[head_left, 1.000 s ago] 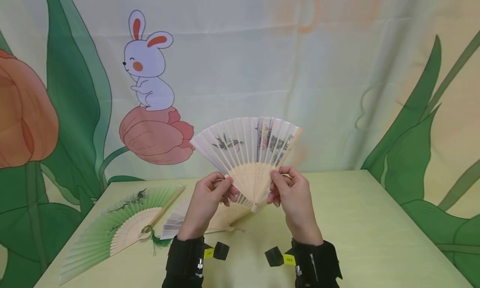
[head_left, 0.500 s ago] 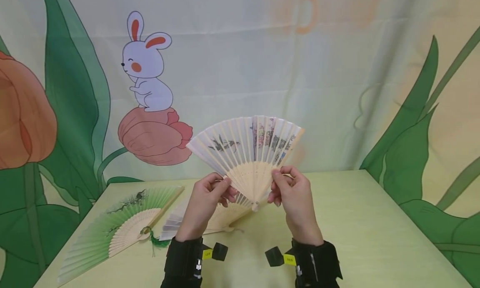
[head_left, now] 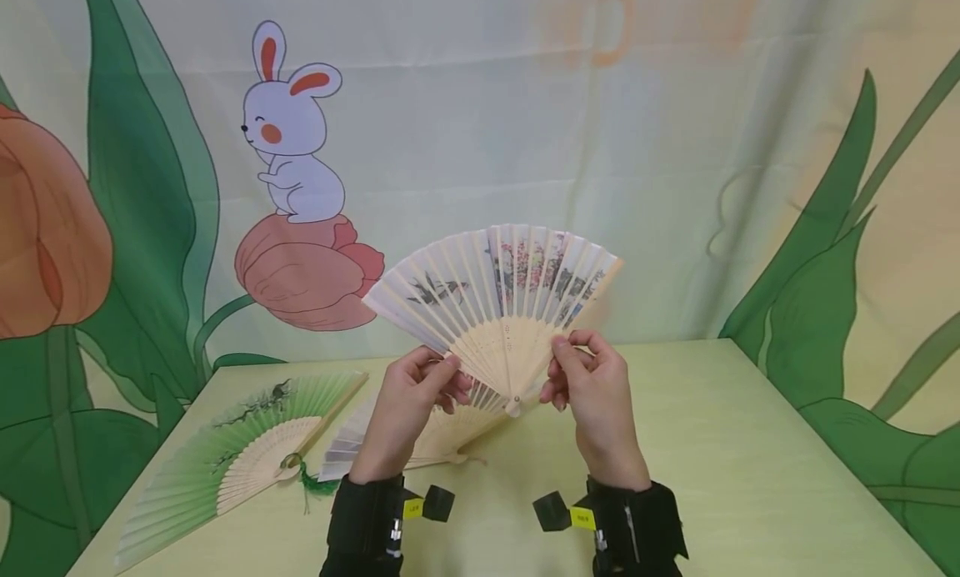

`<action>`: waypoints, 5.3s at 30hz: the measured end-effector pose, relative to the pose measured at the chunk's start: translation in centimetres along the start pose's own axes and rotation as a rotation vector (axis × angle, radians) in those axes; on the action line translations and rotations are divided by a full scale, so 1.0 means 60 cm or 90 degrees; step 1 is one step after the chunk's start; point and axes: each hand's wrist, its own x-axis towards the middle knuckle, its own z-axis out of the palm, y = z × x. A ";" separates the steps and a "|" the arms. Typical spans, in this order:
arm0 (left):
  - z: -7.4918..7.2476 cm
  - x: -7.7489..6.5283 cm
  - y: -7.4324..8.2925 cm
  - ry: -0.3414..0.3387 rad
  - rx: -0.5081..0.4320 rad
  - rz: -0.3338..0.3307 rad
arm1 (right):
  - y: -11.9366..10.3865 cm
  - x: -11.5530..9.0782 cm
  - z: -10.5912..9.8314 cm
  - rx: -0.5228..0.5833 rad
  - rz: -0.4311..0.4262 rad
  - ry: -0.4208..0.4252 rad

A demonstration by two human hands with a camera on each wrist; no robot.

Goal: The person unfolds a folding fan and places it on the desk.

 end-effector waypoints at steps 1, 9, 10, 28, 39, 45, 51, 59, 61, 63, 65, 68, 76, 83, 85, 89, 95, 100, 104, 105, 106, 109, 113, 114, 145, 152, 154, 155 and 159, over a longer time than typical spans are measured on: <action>0.000 0.000 -0.001 0.000 -0.002 -0.001 | 0.000 0.000 0.000 0.001 0.000 0.001; -0.001 -0.001 -0.003 -0.004 -0.012 0.005 | 0.000 0.000 -0.001 0.000 -0.001 0.013; -0.001 -0.001 -0.003 -0.005 -0.012 0.006 | 0.000 0.000 -0.001 0.003 -0.002 0.016; -0.002 -0.003 0.002 -0.010 -0.037 0.019 | -0.001 0.000 0.000 0.046 -0.027 0.037; -0.006 -0.004 0.002 -0.014 -0.057 0.036 | 0.002 0.002 -0.001 0.076 -0.039 0.055; -0.005 -0.004 0.003 -0.009 -0.066 0.030 | 0.004 0.004 -0.003 0.101 -0.052 0.068; -0.005 -0.003 0.001 -0.010 -0.081 0.026 | 0.002 0.004 -0.003 0.115 -0.056 0.078; -0.002 -0.002 0.001 -0.013 -0.081 0.020 | 0.001 0.005 -0.006 0.149 -0.061 0.094; -0.002 -0.002 0.001 -0.014 -0.083 0.023 | 0.001 0.006 -0.007 0.159 -0.060 0.097; -0.002 -0.002 0.001 -0.016 -0.084 0.026 | 0.000 0.006 -0.007 0.164 -0.059 0.101; -0.001 -0.001 0.001 -0.017 -0.086 0.028 | 0.000 0.007 -0.008 0.166 -0.059 0.105; 0.000 -0.001 0.001 -0.018 -0.088 0.032 | -0.001 0.007 -0.008 0.171 -0.060 0.110; 0.006 0.000 -0.002 -0.025 -0.090 0.041 | 0.000 0.008 -0.011 0.176 -0.045 0.129; 0.010 0.004 -0.004 -0.026 -0.087 0.055 | 0.001 0.011 -0.013 0.173 -0.068 0.143; 0.011 0.003 -0.005 -0.023 -0.083 0.060 | 0.002 0.012 -0.013 0.173 -0.070 0.147; 0.010 0.000 -0.006 -0.014 -0.078 0.073 | 0.004 0.010 -0.011 0.181 -0.067 0.150; 0.007 -0.006 -0.006 0.005 -0.077 0.090 | 0.008 0.007 -0.006 0.203 -0.065 0.139; -0.002 -0.005 -0.002 0.050 -0.079 0.108 | 0.006 0.009 -0.008 0.214 -0.081 0.136; -0.010 -0.007 0.000 0.085 -0.092 0.110 | 0.005 0.015 -0.023 0.209 -0.070 0.141; -0.012 -0.007 0.000 0.091 -0.094 0.106 | 0.004 0.017 -0.029 0.206 -0.065 0.144; -0.013 -0.007 0.000 0.096 -0.095 0.103 | 0.005 0.018 -0.035 0.204 -0.060 0.149; -0.015 -0.007 -0.005 0.112 -0.097 0.079 | 0.006 0.022 -0.054 0.199 -0.050 0.160; -0.013 0.003 -0.027 0.128 -0.081 0.032 | 0.011 0.028 -0.074 0.171 -0.040 0.164; -0.012 0.006 -0.035 0.129 -0.073 0.017 | 0.013 0.030 -0.078 0.156 -0.035 0.166; 0.119 0.010 -0.169 -0.179 0.278 -0.140 | 0.133 0.107 -0.350 -0.230 0.190 0.050; 0.132 0.011 -0.185 -0.234 0.272 -0.168 | 0.152 0.125 -0.382 -0.210 0.306 0.059; 0.135 0.011 -0.188 -0.240 0.271 -0.174 | 0.156 0.127 -0.390 -0.198 0.325 0.058; 0.136 0.010 -0.189 -0.240 0.270 -0.174 | 0.157 0.128 -0.394 -0.192 0.332 0.056; 0.140 0.008 -0.189 -0.240 0.270 -0.177 | 0.163 0.131 -0.402 -0.178 0.341 0.043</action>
